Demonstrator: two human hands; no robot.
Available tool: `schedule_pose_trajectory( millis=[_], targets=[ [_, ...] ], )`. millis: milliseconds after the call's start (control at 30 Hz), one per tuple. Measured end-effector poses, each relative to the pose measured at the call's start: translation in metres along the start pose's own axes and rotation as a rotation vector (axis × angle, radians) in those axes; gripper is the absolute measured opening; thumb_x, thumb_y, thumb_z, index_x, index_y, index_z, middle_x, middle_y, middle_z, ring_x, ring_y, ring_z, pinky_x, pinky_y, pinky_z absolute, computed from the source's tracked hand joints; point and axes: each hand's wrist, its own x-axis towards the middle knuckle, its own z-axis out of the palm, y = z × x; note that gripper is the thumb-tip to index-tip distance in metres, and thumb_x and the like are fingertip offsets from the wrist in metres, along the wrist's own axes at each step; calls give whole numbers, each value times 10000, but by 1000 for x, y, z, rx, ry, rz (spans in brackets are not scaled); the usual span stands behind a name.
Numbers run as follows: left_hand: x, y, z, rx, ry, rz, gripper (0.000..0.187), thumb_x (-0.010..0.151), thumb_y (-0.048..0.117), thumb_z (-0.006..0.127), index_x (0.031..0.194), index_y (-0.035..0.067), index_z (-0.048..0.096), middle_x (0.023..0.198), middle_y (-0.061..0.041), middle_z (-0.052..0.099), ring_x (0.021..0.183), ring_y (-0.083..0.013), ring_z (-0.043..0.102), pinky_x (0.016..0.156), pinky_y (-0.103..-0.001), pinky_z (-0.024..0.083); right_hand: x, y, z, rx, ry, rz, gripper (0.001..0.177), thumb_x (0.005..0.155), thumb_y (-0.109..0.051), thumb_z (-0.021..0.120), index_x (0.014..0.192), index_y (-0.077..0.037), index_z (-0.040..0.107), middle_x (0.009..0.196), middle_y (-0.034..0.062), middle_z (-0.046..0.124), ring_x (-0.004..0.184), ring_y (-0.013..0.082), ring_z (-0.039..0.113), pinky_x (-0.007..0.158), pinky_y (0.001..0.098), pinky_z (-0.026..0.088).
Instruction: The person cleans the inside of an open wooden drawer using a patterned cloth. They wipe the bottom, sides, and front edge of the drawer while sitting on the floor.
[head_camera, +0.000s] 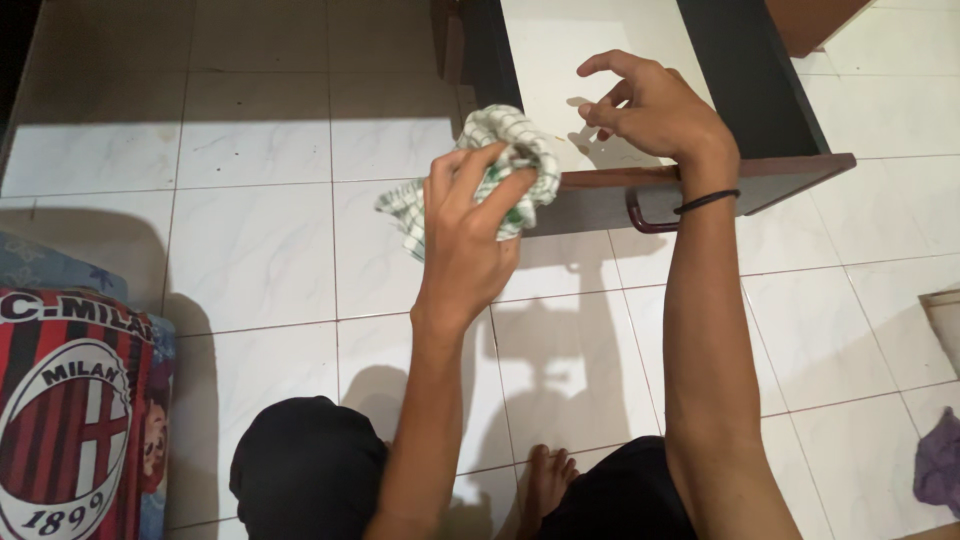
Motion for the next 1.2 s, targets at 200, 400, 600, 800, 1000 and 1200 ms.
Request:
schedule_pose_trajectory(
  millis=[200,400,600,800,1000,1200],
  targets=[
    [26,-8,-23,45,-114,103,441,728,-91,712,1134,77,749,1273,-141,634,1165,-353,564,1018,-485,459,-1,8,-4,38,49,-105,409,930,-233,763,1295,-88,651,868,111,736,748,168,726,686,328,562],
    [99,0,-42,-207,75,-11,282,936,96,706,1203,30,640,1157,-169,636,1074,-352,611,968,-484,498,-7,9,-21,413,341,-429,353,1091,-240,727,1381,-56,641,1069,106,715,1004,173,711,896,348,592],
    [155,22,50,-488,-277,342,480,1131,410,430,1500,106,466,1450,-173,546,1382,-320,530,1175,-410,424,-34,-15,-18,1190,397,-698,609,1144,-376,606,1592,-75,324,1507,74,528,1333,157,526,1177,324,406],
    [163,-1,44,-1085,-665,17,712,1036,546,540,1557,78,416,1591,-124,475,1471,-260,496,1187,-410,450,-75,-30,-61,655,503,-353,452,1070,-196,661,1427,11,475,1327,158,562,1164,243,518,1030,403,424],
    [140,-23,22,-421,-478,237,331,983,294,682,1186,43,755,1309,-144,690,1130,-308,713,943,-438,579,-130,28,-85,-404,687,-316,307,1025,-103,811,1268,-16,646,1279,207,538,1238,351,582,1095,458,510],
    [125,-34,41,-304,-733,147,258,931,250,664,1036,50,789,948,-157,768,815,-296,741,847,-436,562,-135,69,-30,-425,825,-32,206,1078,-127,726,1271,-75,675,1330,173,677,1193,350,684,1023,454,563]
  ],
)
